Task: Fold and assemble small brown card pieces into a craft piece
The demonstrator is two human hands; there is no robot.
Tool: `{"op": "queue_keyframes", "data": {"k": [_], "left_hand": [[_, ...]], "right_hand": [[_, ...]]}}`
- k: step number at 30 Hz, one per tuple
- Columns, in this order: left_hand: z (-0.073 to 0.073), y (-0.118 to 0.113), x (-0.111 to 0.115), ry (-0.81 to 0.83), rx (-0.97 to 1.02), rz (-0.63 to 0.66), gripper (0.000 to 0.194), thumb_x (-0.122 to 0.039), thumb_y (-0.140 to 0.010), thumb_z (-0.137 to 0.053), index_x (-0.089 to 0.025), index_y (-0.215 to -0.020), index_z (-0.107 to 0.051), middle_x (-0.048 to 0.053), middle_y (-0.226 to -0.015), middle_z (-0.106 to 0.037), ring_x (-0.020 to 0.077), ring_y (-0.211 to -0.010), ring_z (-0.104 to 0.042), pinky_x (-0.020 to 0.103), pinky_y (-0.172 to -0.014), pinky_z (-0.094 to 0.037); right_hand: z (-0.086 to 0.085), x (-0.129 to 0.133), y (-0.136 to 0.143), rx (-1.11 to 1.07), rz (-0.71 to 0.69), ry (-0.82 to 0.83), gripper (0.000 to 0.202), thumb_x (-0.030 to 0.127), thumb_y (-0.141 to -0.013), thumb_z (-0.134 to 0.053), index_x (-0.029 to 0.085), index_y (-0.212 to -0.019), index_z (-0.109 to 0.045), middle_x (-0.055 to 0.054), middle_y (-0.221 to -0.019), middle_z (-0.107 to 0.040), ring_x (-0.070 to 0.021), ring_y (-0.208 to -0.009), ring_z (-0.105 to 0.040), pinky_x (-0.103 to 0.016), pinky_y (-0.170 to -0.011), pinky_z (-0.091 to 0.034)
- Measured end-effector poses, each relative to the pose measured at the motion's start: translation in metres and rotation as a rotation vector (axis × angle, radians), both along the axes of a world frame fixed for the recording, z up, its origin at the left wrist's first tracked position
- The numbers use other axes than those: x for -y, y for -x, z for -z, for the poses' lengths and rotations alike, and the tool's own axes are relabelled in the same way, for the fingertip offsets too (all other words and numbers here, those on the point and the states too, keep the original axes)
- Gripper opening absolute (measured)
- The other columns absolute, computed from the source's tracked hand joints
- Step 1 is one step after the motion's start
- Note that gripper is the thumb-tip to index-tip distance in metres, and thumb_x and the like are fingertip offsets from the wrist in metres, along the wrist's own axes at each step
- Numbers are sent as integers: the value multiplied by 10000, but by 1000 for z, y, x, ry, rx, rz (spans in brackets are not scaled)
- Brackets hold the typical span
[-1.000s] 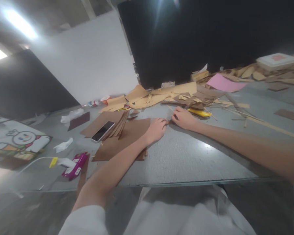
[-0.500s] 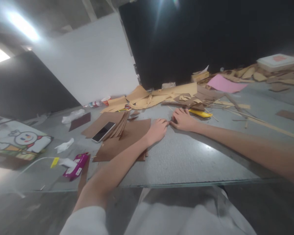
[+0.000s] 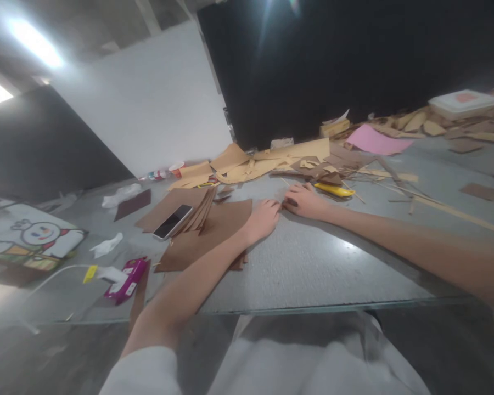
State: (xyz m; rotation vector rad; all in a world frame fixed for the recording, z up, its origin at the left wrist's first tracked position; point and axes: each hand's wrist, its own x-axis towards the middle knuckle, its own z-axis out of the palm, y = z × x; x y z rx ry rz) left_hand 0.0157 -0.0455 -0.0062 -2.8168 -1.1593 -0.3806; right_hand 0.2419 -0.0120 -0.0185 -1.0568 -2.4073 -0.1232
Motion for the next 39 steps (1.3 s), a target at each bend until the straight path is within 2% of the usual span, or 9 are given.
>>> {"op": "queue_keyframes", "data": {"k": [8, 15, 21, 32, 39], "left_hand": [[0, 0, 0, 5, -3, -4, 345, -103, -1049, -423, -141, -1257, -696, 143, -1337, -687, 284, -1304, -588, 462, -1184, -460], [3, 1, -2, 3, 7, 13, 339, -113, -1056, -412, -115, -1251, -690, 151, -1309, -691, 287, -1286, -586, 457, -1172, -464], [2, 1, -1, 5, -7, 4, 321, -119, -1056, -426, -139, -1233, -693, 142, -1318, -684, 286, -1284, -586, 461, -1168, -461], [1, 1, 0, 11, 2, 11, 324, -116, -1058, -425, -127, -1246, -689, 140, -1294, -687, 281, -1262, -587, 452, -1161, -466], [0, 1, 1, -3, -4, 18, 333, -117, -1063, -421, -126, -1260, -689, 146, -1296, -690, 282, -1271, -592, 450, -1182, -451]], "right_hand": [[2, -1, -1, 14, -4, -90, 248, 299, -1050, -565, 209, -854, -687, -94, -930, -750, -279, -967, -623, -413, -870, -305], [-1, 1, -1, -38, -31, -25, 262, 322, -1058, -559, 210, -883, -720, -76, -952, -779, -262, -977, -678, -417, -912, -322], [-5, 3, -1, -18, -26, -21, 272, 373, -1049, -589, 214, -898, -750, -77, -949, -793, -264, -964, -694, -412, -897, -346], [3, -7, -3, -73, -111, 16, 227, 297, -1036, -585, 218, -949, -779, -85, -948, -765, -267, -969, -690, -387, -901, -492], [3, -6, -4, -81, -178, 37, 241, 266, -1062, -565, 178, -992, -779, -117, -998, -753, -256, -1013, -676, -370, -951, -500]]}}
